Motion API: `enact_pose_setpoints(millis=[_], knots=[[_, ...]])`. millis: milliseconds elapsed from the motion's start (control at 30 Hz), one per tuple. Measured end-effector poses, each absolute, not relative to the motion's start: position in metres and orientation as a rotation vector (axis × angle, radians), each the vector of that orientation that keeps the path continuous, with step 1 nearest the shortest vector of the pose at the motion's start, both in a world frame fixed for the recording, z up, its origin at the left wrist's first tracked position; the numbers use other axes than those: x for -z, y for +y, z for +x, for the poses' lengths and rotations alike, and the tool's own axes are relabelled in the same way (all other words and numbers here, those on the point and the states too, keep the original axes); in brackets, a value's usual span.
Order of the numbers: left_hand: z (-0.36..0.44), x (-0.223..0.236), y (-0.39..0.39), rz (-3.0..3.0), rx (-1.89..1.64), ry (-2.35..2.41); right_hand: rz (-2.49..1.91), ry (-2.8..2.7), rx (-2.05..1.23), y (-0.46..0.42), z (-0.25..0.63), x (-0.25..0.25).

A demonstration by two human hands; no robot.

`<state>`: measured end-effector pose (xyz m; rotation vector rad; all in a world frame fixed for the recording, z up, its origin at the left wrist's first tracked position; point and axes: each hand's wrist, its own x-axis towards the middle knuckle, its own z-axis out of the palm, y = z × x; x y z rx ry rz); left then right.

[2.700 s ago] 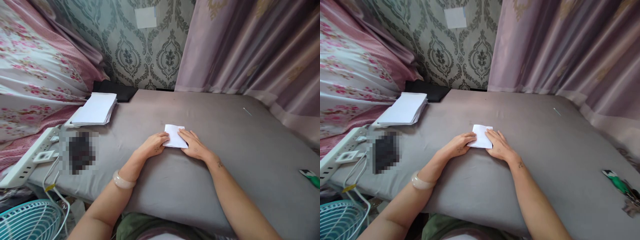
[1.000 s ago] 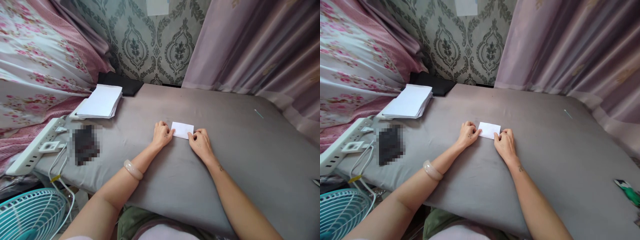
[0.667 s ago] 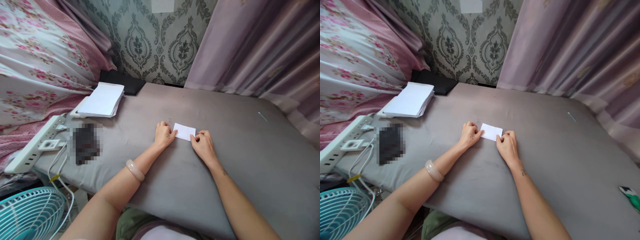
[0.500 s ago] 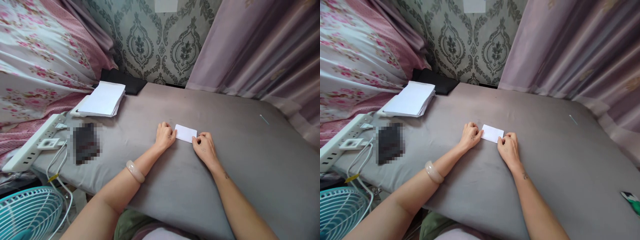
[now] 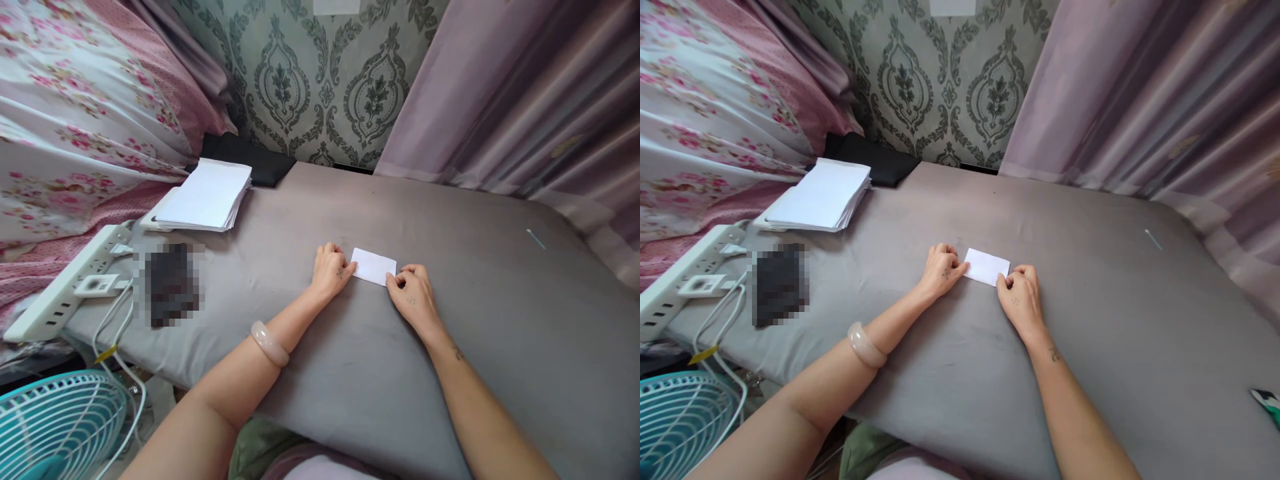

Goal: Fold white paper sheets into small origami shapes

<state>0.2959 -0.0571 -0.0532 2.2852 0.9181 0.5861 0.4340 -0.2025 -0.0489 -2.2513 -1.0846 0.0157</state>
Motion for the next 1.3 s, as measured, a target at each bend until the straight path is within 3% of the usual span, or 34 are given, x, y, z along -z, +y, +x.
enact_pose_setpoints(millis=[467, 633, 767, 1000, 1300], knots=[[0.293, 0.044, -0.060, 2.451, -0.528, 0.918, -2.283, -1.142, 0.031, -0.205, 0.432, 0.050], [0.291, 0.036, -0.062, 2.686, -0.479, 0.597, -2.255, -1.176, 0.140, -0.207, 0.427, 0.047], [0.293, 0.037, -0.060, 2.683, -0.421, 0.383, -2.166, -1.503, 0.125, -0.207, 0.422, 0.039], [0.290, 0.044, -0.060, 2.519, -0.501, 0.550, -2.367, -1.778, 0.215, -0.212, 0.395, 0.017], [0.283, 0.036, -0.066, 2.424, -0.356, 0.698, -2.526, -1.726, 0.273, -0.209, 0.355, 0.017]])
